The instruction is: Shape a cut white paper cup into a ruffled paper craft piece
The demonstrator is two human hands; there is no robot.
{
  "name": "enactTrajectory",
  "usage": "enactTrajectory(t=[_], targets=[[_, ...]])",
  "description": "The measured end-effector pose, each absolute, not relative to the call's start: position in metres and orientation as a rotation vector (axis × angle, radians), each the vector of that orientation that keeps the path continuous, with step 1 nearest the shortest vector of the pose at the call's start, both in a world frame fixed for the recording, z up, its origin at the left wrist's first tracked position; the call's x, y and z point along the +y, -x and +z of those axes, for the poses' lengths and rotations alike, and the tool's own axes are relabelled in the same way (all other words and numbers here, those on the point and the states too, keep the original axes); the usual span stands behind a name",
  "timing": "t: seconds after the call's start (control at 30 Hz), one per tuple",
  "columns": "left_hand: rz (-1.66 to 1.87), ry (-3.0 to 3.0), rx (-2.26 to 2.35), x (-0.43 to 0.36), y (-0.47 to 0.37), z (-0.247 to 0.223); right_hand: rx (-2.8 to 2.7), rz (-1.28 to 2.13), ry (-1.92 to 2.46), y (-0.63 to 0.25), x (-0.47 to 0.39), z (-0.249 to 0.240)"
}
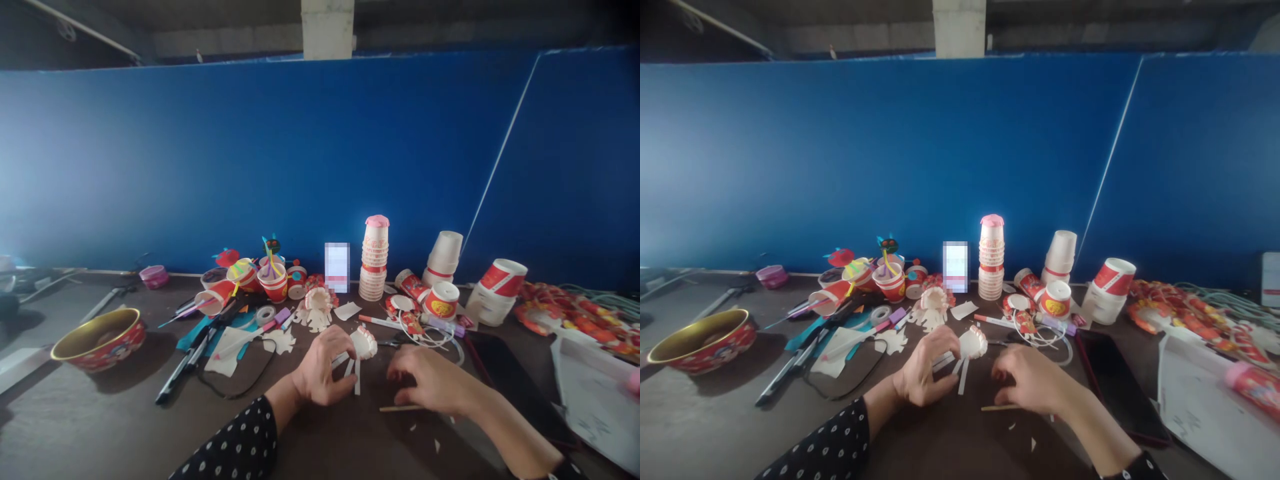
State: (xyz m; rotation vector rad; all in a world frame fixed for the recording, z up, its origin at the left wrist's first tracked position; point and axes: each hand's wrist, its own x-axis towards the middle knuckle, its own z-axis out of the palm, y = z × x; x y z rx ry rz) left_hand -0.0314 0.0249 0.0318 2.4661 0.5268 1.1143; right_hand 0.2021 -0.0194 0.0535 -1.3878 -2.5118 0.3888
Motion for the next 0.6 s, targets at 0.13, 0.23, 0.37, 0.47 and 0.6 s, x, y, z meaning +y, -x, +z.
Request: enactTrajectory(t=[0.13, 0.23, 0.37, 0.47, 0.6], targets=[[0.785, -2.706, 0.586, 0.027, 0.034, 0.029, -2.61, 0.435, 1.461, -0.2, -0.022, 0.052], [0.64, -2.845, 0.604, 0.029, 0.033, 0.021, -2.658, 0.481, 1.478, -0.199, -0.021, 0.051], [0.578, -2.899, 0.572, 0.029, 0.03, 0.012, -2.653, 0.486, 1.47, -0.198, -0.02, 0.051], [0.54, -2.926, 0.581, 0.027, 0.029, 0.01, -2.606, 0.467, 1.479, -0.198, -0.02, 0.05], [0.521, -2.979, 0.635, 0.021, 0.025, 0.01, -2.484, 0.382, 1.505, -0.195, -0.02, 0.043]])
